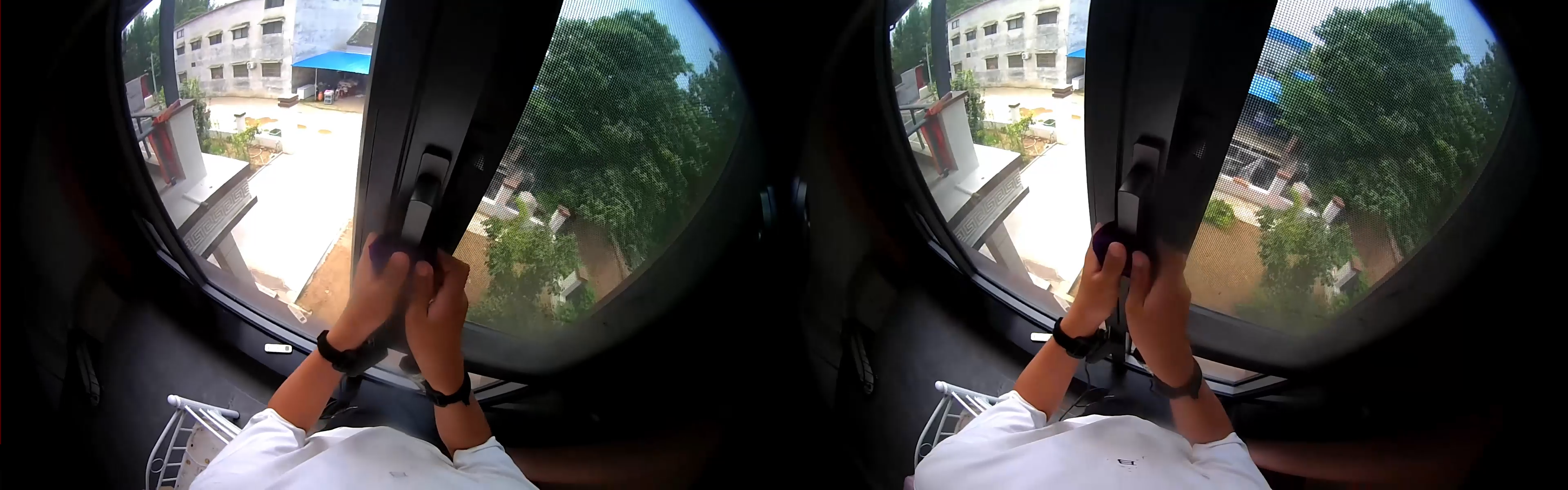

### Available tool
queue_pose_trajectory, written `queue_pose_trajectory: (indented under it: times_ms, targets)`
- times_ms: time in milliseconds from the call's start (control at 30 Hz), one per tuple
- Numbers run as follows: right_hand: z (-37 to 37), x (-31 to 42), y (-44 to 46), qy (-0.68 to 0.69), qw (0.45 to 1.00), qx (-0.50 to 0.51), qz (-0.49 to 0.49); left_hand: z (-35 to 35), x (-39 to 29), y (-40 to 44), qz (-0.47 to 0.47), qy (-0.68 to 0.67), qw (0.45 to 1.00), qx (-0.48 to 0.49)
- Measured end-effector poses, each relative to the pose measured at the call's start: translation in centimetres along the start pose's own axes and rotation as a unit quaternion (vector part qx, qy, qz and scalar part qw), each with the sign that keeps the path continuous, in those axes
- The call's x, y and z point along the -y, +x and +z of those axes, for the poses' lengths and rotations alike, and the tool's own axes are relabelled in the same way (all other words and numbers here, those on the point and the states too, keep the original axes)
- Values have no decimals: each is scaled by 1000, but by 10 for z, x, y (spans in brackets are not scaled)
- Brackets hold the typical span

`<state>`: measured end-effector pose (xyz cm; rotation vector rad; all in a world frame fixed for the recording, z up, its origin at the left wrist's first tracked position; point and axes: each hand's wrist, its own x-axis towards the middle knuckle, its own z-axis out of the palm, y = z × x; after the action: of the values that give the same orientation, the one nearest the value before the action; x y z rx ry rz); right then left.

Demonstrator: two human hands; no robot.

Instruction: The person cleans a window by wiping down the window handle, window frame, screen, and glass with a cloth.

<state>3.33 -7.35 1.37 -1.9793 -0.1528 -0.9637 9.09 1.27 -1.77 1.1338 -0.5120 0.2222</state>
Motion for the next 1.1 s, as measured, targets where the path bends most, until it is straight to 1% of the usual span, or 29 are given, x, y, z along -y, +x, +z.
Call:
queue_pose_trajectory:
  times_ms: [67, 100, 133, 200, 233, 300, 333, 367, 400, 467, 500, 533, 600, 667, 700, 733, 800, 867, 900, 967, 1000, 1067, 1100]
  targets:
    - [-4, 1, 11, 3, 1000, 9, -23, -2, -20, 12, -32, -40, 997, 65]
    - [-6, 5, 17, 5, 1000, 5, -17, -1, -28, 18, -25, -35, 996, 73]
    - [-6, 11, 25, 10, 1000, -2, -24, 1, -34, 22, -25, -29, 996, 77]
    - [-4, 15, 28, 23, 999, -8, -31, 5, -41, 25, -44, -59, 995, 65]
    - [-3, 15, 26, 13, 999, -23, -34, 6, -39, 22, -44, -84, 994, 59]
    - [3, 10, 20, 3, 997, -56, -51, 3, -21, 19, -34, -90, 994, 58]
    - [5, 7, 14, 4, 997, -57, -55, 1, -15, 16, -27, -101, 993, 58]
    - [7, 4, 5, 13, 999, -34, -1, -3, -15, 10, -66, -72, 994, 58]
    - [8, 3, -4, 21, 998, -12, 52, -6, -13, 1, -63, -73, 994, 59]
    - [12, -3, -15, 27, 998, -13, 59, -9, -6, -13, -107, -51, 992, 36]
    - [17, -8, -15, 0, 999, -27, 23, -6, -2, -14, -72, -56, 996, 13]
    - [18, -11, -15, -30, 999, -39, -9, -7, 0, -12, -71, -58, 996, 17]
    - [10, -9, -11, -44, 999, -29, -6, -10, -2, -11, -67, -12, 997, 39]
    - [4, -2, -1, -59, 998, 18, 7, -10, -6, -3, -64, -13, 997, 48]
    - [4, -2, 3, -57, 998, 11, -18, -9, -11, 2, -46, -1, 998, 51]
    - [3, 1, 10, -59, 998, 11, -15, -6, -17, 6, -30, 11, 998, 53]
    - [2, 8, 20, -44, 998, -6, -43, -1, -32, 18, -53, -15, 997, 59]
    - [2, 13, 24, -53, 998, -12, -44, 2, -37, 24, -64, -28, 996, 52]
    - [3, 14, 24, -59, 997, -21, -53, 3, -33, 20, -67, -28, 996, 52]
    - [12, 1, 11, -71, 995, -37, -59, 3, -15, 12, -18, -45, 999, 19]
    - [16, -8, 3, -84, 993, -51, -62, -4, -3, 7, -9, -25, 999, 30]
    - [19, -11, 4, -79, 992, -64, -80, -1, 0, 5, -3, -45, 999, 10]
    - [16, -6, 9, -88, 992, -53, -77, 0, -8, 14, 2, -46, 999, 15]
